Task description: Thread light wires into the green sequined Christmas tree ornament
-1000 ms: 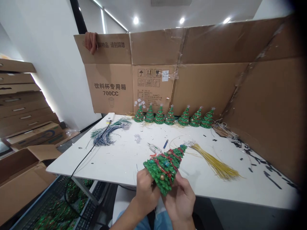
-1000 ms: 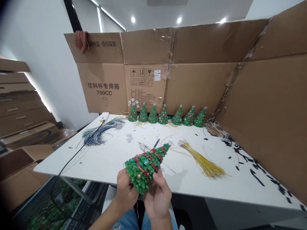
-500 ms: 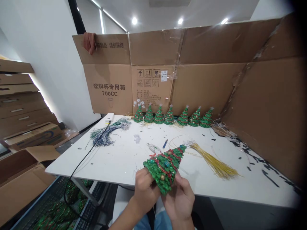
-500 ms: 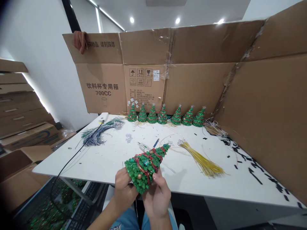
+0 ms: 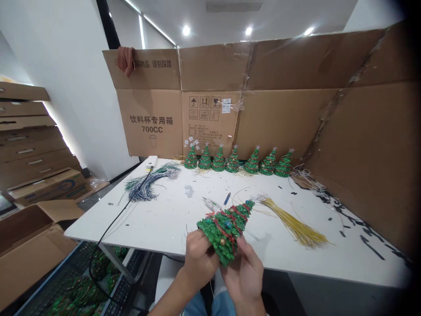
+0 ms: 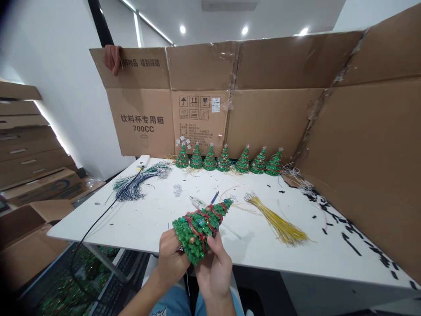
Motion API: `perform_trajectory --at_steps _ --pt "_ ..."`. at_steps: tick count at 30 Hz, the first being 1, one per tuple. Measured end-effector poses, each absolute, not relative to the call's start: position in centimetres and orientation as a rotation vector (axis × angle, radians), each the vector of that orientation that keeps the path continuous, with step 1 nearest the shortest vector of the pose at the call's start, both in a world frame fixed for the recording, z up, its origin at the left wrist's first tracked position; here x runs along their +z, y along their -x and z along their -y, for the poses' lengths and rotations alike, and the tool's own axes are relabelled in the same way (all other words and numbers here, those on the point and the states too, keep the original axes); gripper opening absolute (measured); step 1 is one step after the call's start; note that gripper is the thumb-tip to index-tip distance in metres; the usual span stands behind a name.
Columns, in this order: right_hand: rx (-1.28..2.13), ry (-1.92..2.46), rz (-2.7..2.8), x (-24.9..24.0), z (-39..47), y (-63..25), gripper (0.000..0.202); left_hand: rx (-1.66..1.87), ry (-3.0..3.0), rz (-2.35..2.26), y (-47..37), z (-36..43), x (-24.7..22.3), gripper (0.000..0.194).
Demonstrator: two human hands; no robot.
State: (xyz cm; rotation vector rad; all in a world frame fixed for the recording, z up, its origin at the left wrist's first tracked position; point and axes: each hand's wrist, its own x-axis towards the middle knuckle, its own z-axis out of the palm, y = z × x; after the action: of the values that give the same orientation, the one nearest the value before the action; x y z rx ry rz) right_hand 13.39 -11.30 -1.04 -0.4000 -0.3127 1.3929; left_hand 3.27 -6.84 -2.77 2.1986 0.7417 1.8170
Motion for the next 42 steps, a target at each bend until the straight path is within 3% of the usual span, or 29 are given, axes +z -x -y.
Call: perform_trajectory --at_steps 16,27,42 --pt "1.39 0.39 0.292 -1.6 11.0 -13.5 0.02 1.794 -2.169 -0.705 -3.6 6.7 -2.9 0.02" --pt "1.371 0.419 0.323 -1.8 11.3 -13.6 0.047 1.877 -2.146 -0.656 -3.5 6.8 -2.6 0.03" --pt "1.346 0.471 0.365 -2.4 11.5 -13.8 0.046 1.884 -2.209 -0.643 -3.5 7.1 -2.9 0.023"
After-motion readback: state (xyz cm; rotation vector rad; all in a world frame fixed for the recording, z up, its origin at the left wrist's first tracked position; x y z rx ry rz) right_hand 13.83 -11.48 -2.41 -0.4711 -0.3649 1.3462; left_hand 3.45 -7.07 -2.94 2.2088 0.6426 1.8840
